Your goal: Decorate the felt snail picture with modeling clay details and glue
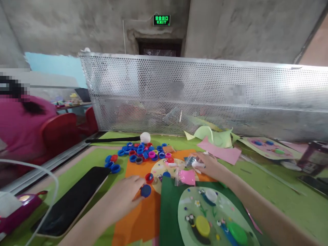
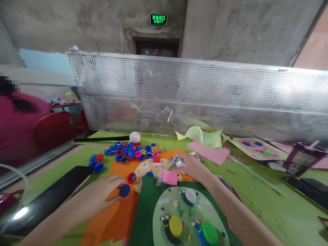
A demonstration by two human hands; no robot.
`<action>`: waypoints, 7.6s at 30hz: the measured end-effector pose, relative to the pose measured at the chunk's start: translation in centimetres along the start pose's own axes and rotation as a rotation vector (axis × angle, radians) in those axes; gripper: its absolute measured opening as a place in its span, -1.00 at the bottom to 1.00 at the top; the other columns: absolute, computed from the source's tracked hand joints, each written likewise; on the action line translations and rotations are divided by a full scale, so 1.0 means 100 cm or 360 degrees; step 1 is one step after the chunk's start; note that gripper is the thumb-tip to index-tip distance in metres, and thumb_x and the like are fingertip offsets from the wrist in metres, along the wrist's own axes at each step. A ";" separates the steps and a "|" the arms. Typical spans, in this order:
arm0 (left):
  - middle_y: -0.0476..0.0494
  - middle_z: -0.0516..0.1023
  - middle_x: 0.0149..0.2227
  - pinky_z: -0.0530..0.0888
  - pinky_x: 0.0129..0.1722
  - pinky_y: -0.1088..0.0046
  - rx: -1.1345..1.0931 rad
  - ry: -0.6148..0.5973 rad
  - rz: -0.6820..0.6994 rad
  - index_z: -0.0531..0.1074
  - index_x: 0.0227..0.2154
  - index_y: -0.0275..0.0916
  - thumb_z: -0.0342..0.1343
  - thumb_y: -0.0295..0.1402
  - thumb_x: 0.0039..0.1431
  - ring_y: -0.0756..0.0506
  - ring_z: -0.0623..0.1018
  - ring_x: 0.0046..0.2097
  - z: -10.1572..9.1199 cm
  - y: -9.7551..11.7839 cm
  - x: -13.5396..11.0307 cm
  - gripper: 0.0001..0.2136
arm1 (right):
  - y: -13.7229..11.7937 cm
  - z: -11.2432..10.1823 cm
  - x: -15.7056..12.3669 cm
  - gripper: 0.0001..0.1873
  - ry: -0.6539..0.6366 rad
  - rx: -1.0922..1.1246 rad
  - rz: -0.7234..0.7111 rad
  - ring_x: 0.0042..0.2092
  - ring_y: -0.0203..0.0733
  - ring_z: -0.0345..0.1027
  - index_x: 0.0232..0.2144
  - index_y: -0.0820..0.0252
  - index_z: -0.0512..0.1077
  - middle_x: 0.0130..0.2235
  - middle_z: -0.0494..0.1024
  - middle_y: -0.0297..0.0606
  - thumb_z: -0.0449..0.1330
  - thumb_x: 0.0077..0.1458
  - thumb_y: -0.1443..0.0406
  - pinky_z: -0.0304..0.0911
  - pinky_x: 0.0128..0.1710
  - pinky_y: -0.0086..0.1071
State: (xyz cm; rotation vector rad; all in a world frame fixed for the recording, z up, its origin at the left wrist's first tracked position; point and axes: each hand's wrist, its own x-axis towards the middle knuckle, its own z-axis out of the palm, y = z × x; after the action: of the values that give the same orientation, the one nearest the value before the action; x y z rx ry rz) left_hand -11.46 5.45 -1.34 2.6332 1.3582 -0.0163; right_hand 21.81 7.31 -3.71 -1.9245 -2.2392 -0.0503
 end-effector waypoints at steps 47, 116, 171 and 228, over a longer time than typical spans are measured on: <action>-0.25 0.54 -0.11 0.43 -0.14 0.29 -0.0078 -0.0011 -0.0129 0.45 -0.18 -0.24 -0.12 -0.16 0.15 -0.25 0.54 -0.09 -0.006 -0.032 0.003 -0.65 | 0.005 -0.040 -0.020 -0.69 -0.0128 -0.0291 0.0096 -0.07 -0.12 0.34 -0.06 0.20 0.35 -0.01 0.40 -0.18 0.12 0.18 0.18 0.29 -0.10 -0.10; -0.18 0.56 -0.26 0.40 -0.16 0.19 0.0231 0.0350 0.0751 0.46 -0.25 -0.28 -0.07 -0.45 0.23 -0.20 0.52 -0.21 0.016 0.022 -0.002 -0.81 | -0.040 -0.029 0.059 -0.66 0.0138 0.0507 0.0045 -0.10 -0.13 0.36 -0.02 0.21 0.31 -0.01 0.39 -0.17 0.12 0.18 0.21 0.33 -0.15 -0.14; 0.10 0.16 -0.58 0.19 -0.50 0.56 -0.1326 0.0164 0.0726 0.16 -0.62 -0.22 -0.08 -0.38 0.22 0.04 0.20 -0.50 0.013 0.138 0.013 -0.71 | -0.064 -0.025 -0.135 -0.84 0.0387 0.0578 -0.0706 -0.41 -0.23 0.19 -0.42 0.12 0.09 -0.43 0.34 -0.34 -0.09 0.16 0.45 0.16 -0.37 -0.33; 0.03 0.24 -0.55 0.28 -0.50 0.57 -0.1030 0.0539 0.1005 0.18 -0.62 -0.24 -0.24 -0.22 0.36 0.03 0.31 -0.48 0.022 0.144 0.004 -0.58 | -0.076 -0.026 -0.141 -0.72 0.0547 0.1148 -0.0634 -0.57 -0.37 -0.04 -0.56 0.10 -0.17 -0.62 0.03 -0.47 -0.10 -0.03 0.46 -0.04 -0.59 -0.51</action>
State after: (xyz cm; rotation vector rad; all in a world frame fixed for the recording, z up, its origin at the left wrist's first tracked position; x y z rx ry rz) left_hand 0.55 -2.74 -1.29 2.3994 0.4069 0.8260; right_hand 16.65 -8.00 -2.74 -1.0070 -1.9837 0.3038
